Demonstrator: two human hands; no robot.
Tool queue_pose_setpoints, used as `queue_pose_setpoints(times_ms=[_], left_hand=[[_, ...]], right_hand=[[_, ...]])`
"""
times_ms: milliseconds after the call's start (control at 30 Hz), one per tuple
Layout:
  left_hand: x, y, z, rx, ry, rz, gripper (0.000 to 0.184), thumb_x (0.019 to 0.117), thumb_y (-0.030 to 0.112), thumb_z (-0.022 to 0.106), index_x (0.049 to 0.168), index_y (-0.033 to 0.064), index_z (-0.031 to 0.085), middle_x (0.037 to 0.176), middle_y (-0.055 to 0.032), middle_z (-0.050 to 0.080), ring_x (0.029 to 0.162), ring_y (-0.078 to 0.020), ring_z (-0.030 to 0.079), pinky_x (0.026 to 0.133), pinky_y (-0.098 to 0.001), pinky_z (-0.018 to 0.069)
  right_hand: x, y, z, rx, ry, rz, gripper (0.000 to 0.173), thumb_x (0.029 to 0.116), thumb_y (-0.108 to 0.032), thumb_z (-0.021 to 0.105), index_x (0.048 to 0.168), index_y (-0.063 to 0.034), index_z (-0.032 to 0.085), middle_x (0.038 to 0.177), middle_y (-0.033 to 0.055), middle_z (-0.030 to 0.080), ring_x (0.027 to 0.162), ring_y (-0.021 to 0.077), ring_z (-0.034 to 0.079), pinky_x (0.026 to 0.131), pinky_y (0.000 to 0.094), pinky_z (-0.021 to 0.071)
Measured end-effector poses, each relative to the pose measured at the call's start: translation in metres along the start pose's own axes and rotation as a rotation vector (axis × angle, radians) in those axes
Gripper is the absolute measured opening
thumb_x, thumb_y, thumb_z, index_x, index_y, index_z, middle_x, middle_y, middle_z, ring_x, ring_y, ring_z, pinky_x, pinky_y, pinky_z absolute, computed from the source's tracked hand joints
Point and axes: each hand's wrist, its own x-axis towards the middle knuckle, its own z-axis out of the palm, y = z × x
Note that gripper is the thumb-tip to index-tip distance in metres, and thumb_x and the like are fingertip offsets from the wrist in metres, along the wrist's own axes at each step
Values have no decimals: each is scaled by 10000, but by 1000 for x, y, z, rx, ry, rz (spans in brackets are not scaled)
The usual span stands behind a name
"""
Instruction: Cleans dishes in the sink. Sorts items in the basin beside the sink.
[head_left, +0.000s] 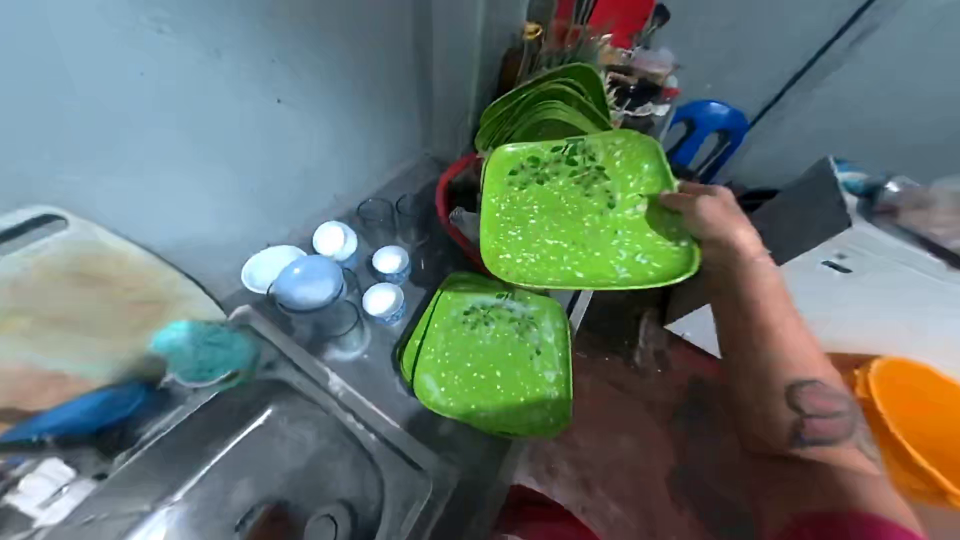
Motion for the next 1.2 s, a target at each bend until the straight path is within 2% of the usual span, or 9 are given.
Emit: queue_pose_setpoints(times_ms=[100,200,300,367,500,600,700,1067,1200], left_hand=[[16,-11,-1,134,-1,74,355,1010,140,625,1271,-101,605,1245,-349,615,1173,-494,598,1009,-638,458],[-27,42,-30,157,127,188,454,1006,194,642,1375,-62,573,1435,-397,461,1373,-594,381,1117,-742,262],[-74,97,-53,-373,282,309,404,1110,183,397,1353,-103,550,1365,-285,579,1258,-372,578,1091,-503,430],[-107,121,-58,-900,213,371,511,1136,298,196,1319,-42,530,1166,-95,688,975,-151,707,855,-323,594],[-160,111,-60,-1329,22,341,636,1087,534,128,1252,112,575,955,11,750,866,-91,728,735,-315,633],[-166,76,-50,-1301,333,105,329,1112,316,392,1172,78,611,890,6,720,774,-74,712,671,-284,621],[-163,31,-48,-1133,459,33,411,1118,362,360,1269,46,576,986,-15,685,829,-48,676,746,-278,593],[-66,-79,-45,-940,595,-283,719,1076,554,364,1406,-71,497,1367,-296,554,1234,-370,581,1038,-555,473],[-49,-84,-57,-664,651,-249,607,1111,413,376,1441,-90,457,1441,-334,491,1349,-429,493,1128,-546,384]], right_hand=[[-33,-22,7,-75,-92,-53,262,1078,-244,479,1188,-51,619,910,7,608,723,34,577,672,257,520],[-64,-31,42,-80,-268,-85,219,1084,-222,460,1130,-64,605,920,-20,596,761,21,577,700,253,526],[-104,-30,102,-7,-438,-44,193,1078,-198,462,1154,-103,611,875,-59,645,710,-4,628,631,216,567],[-136,-24,140,12,-563,-25,215,1062,-166,498,1199,-52,619,903,-5,653,717,37,622,639,256,560],[-196,-11,218,-17,-874,-69,253,1081,-198,492,1198,-10,614,946,91,634,755,129,610,680,339,543],[-239,7,267,-71,-1038,-121,343,1105,-287,458,1229,0,599,1050,207,641,856,277,631,746,462,535],[-256,11,296,-76,-1178,-150,368,1103,-234,462,1328,42,554,1205,235,631,1037,292,640,917,476,528],[-274,42,262,-19,-1123,-27,287,1103,-208,456,1280,-20,581,1034,83,676,759,112,643,697,292,557],[-272,64,233,-85,-1038,-16,276,1095,-161,466,1257,24,592,1040,111,677,784,125,654,736,312,567]])
